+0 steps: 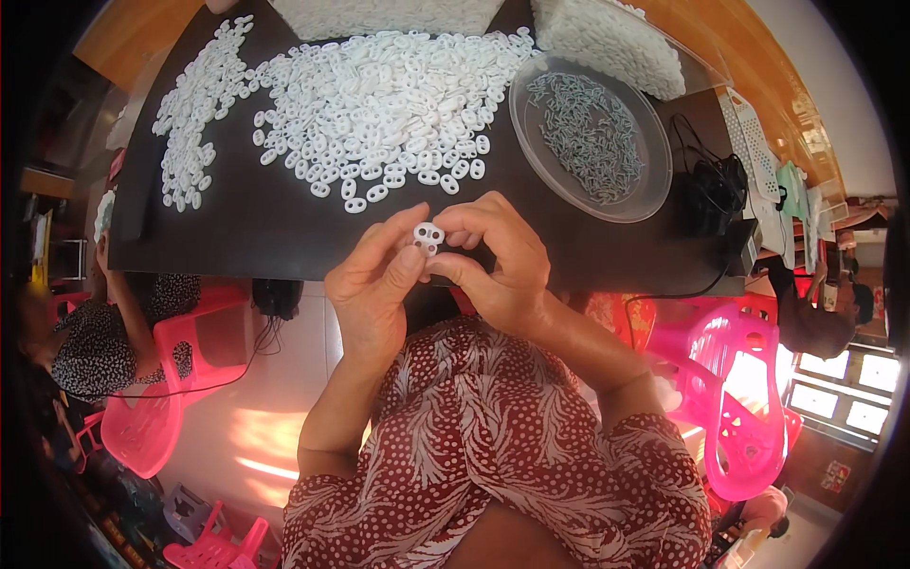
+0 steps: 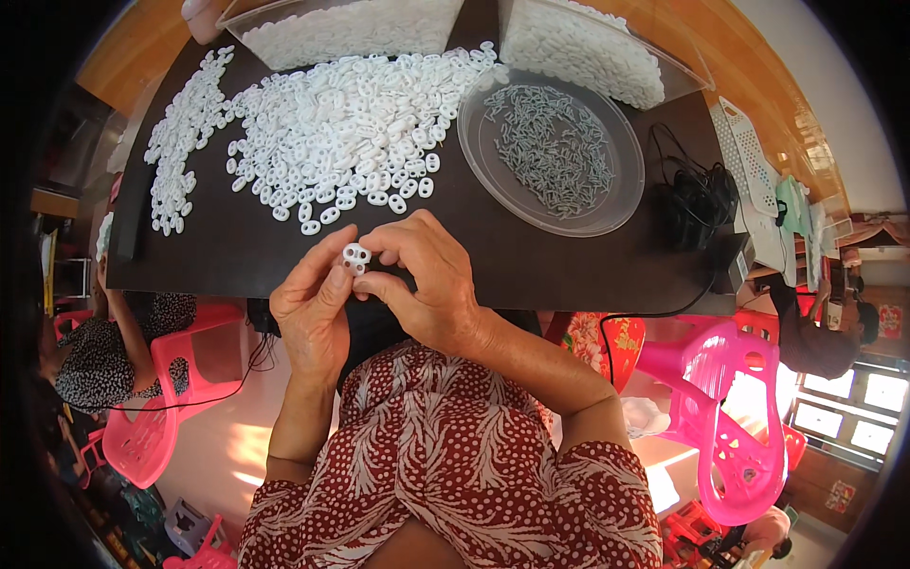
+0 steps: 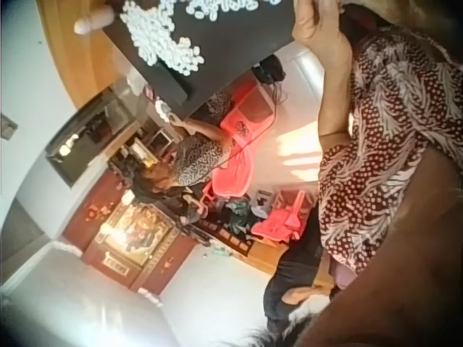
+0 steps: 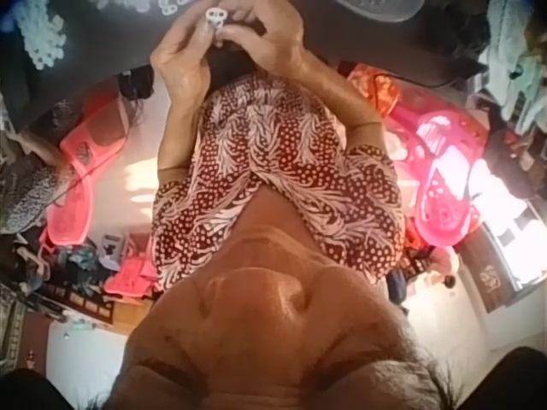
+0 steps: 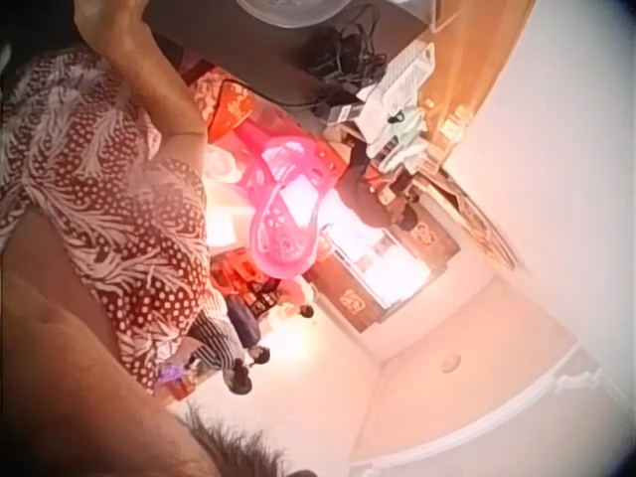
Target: Assemble small white plastic components by inserting small pins into them.
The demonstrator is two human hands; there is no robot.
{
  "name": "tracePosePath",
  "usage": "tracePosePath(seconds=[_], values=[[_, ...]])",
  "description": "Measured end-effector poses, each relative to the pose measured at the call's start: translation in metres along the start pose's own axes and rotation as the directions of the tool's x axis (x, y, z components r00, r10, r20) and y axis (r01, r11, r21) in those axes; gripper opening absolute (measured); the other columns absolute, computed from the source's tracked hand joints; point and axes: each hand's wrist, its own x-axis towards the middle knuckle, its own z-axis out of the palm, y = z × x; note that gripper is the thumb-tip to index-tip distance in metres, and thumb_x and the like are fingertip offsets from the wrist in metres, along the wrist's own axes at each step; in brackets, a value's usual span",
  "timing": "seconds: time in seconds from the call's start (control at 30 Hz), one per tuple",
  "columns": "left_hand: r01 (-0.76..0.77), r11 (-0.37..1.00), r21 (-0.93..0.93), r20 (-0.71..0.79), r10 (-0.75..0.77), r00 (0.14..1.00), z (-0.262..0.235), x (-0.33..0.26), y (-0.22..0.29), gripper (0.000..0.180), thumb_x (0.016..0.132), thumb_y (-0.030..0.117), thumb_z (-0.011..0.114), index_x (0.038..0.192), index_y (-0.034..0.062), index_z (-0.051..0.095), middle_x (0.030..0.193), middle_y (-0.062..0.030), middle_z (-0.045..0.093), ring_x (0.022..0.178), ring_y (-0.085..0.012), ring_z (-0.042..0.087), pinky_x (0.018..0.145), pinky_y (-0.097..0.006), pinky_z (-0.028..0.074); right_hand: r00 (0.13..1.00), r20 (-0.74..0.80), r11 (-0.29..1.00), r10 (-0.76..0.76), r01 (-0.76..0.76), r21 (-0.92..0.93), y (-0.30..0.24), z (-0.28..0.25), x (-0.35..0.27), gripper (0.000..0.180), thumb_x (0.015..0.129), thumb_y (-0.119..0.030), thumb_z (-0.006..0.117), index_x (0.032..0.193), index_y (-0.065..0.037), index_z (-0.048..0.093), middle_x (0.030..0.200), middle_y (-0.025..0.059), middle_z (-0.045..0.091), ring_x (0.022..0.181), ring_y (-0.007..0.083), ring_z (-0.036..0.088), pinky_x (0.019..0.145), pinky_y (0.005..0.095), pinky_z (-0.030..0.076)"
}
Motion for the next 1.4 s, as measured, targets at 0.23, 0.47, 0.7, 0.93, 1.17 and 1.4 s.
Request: tracePosePath(seconds=[0.23, 0.47, 0.7, 0.93, 1.17, 1.4], values=[[-0.25, 0.944, 0.213, 0.019, 0.252, 0.967, -0.001, 0.0, -0.013, 0.029, 0.09, 0.011, 0.062, 0.115, -0.0042, 0.063, 0.088, -0.0021, 0.056, 0.078, -0.0079, 0.05, 0.067, -0.02, 0.042, 1.0, 0.01, 1.0, 0.008, -0.008, 0.03, -0.003, 0.0, 0.0, 0.033, 0.068, 0.005, 0.075, 0.098, 0.002, 0.063, 0.088, 0.0087, 0.065, 0.07, 0.0151, 0.054, 0.06, 0.0249, 0.045], [-0.282, 0.941, 0.19, -0.045, 0.295, 0.955, 0.007, -0.004, -0.015, 0.029, 0.09, 0.016, 0.064, 0.111, -0.004, 0.064, 0.087, -0.0024, 0.057, 0.077, -0.0079, 0.05, 0.066, -0.019, 0.041, 0.997, 0.009, 0.997, -0.078, 0.078, -0.03, -0.003, 0.0, -0.001, 0.034, 0.067, 0.005, 0.075, 0.099, 0.003, 0.062, 0.089, 0.0105, 0.065, 0.07, 0.0178, 0.056, 0.058, 0.0267, 0.047], [-0.261, 0.947, 0.188, -0.068, 0.278, 0.958, 0.007, -0.006, -0.014, 0.03, 0.089, 0.016, 0.064, 0.11, -0.0052, 0.064, 0.088, -0.002, 0.057, 0.077, -0.0079, 0.049, 0.069, -0.02, 0.04, 0.997, -0.008, 0.997, -0.077, 0.077, -0.02, -0.002, 0.002, -0.002, 0.036, 0.067, 0.004, 0.075, 0.1, 0.003, 0.062, 0.091, 0.0103, 0.065, 0.07, 0.018, 0.056, 0.058, 0.0271, 0.047], [-0.27, 0.943, 0.193, -0.062, 0.286, 0.956, 0.006, -0.005, -0.013, 0.031, 0.089, 0.016, 0.065, 0.111, -0.0062, 0.063, 0.09, -0.0018, 0.058, 0.08, -0.0081, 0.05, 0.073, -0.022, 0.04, 0.998, 0.001, 0.997, -0.059, 0.059, -0.053, -0.003, 0.002, -0.002, 0.037, 0.067, 0.001, 0.077, 0.101, 0.002, 0.063, 0.093, 0.0102, 0.066, 0.071, 0.0189, 0.057, 0.06, 0.0281, 0.047], [-0.303, 0.936, 0.178, -0.051, 0.316, 0.947, 0.004, -0.006, -0.017, 0.033, 0.088, 0.018, 0.067, 0.11, -0.0063, 0.063, 0.089, -0.0026, 0.058, 0.081, -0.009, 0.051, 0.073, -0.022, 0.04, 0.996, -0.014, 0.995, -0.089, 0.088, -0.039, -0.004, 0.004, -0.004, 0.035, 0.068, 0.0, 0.076, 0.1, 0.003, 0.063, 0.092, 0.0119, 0.066, 0.072, 0.0215, 0.059, 0.06, 0.03, 0.048], [-0.365, 0.922, 0.129, -0.077, 0.376, 0.923, 0.001, -0.007, -0.025, 0.034, 0.085, 0.02, 0.069, 0.105, -0.0068, 0.063, 0.089, -0.0042, 0.059, 0.081, -0.0105, 0.053, 0.075, -0.023, 0.043, 0.995, -0.023, 0.995, -0.098, 0.098, -0.024, -0.005, 0.007, -0.006, 0.033, 0.069, -0.001, 0.075, 0.099, 0.004, 0.063, 0.09, 0.0129, 0.066, 0.07, 0.0236, 0.059, 0.059, 0.0305, 0.048]])
